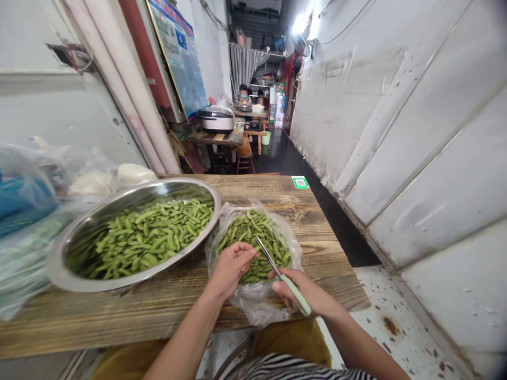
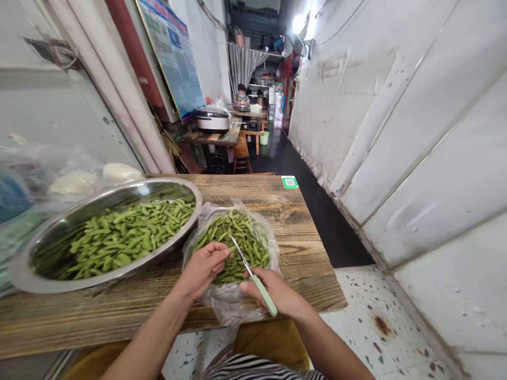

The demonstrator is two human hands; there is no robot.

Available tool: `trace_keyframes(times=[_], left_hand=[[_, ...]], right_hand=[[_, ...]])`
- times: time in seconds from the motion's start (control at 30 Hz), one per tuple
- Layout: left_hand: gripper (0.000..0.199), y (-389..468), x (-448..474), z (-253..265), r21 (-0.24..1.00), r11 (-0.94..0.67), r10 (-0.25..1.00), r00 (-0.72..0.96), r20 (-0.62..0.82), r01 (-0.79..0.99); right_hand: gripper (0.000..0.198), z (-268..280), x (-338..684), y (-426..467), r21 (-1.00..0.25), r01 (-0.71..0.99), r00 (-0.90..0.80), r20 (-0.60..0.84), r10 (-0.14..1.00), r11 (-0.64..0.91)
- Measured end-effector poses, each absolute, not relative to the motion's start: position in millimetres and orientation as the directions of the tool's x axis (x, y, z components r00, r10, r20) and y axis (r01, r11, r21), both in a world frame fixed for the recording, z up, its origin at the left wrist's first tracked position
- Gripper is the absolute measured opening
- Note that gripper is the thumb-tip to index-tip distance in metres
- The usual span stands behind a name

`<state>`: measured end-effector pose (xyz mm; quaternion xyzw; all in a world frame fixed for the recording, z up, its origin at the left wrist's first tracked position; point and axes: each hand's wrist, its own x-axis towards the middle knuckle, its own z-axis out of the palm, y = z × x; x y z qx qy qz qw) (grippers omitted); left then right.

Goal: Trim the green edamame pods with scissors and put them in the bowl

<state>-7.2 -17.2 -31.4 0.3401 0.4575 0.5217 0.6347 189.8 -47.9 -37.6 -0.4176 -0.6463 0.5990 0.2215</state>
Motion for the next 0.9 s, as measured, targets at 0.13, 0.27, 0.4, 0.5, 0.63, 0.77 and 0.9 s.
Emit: trace_keyframes(times=[0.13, 0.27, 0.4, 0.5, 0.63, 0.77, 0.9], left_hand=[[0.033, -18, -5, -35, 0.910, 0.226, 0.973, 0.042, -0.225, -0.347], [0.033, -18, -6, -36, 0.900, 0.229, 0.972, 0.040, -0.230, -0.370], [0.029, -11, -15, -33, 0.834, 0.220, 0.970, 0.019, -0.244, -0.507], [0.028, -1, -23, -30, 0.713, 0.264, 0.953, 0.063, -0.296, -0.649], [0.019, 15, -26, -31, 0.764, 0.251, 0.953, 0.013, -0.303, -0.594], [0.023, 31, -21, -33, 0.997, 0.078, 0.996, -0.044, -0.078, 0.019], [0.023, 42, -12, -37, 0.698, -0.196, 0.980, 0.119, 0.158, 0.689]], right_hand=[[0.042, -34, 187, -48, -0.957, 0.274, -0.545, -0.236, 0.805, -0.095], [0.040, -35, 184, -49, -0.954, 0.197, -0.516, -0.298, 0.803, -0.227], [0.042, -39, 186, -47, -0.951, 0.117, -0.463, -0.306, 0.832, -0.285], [0.044, -42, 189, -45, -0.955, 0.087, -0.429, -0.294, 0.854, -0.285], [0.046, -45, 195, -43, -0.953, 0.077, -0.415, -0.298, 0.860, -0.293], [0.045, -48, 199, -44, -0.949, 0.084, -0.392, -0.312, 0.866, -0.304], [0.044, -49, 200, -44, -0.951, 0.079, -0.376, -0.307, 0.874, -0.299]])
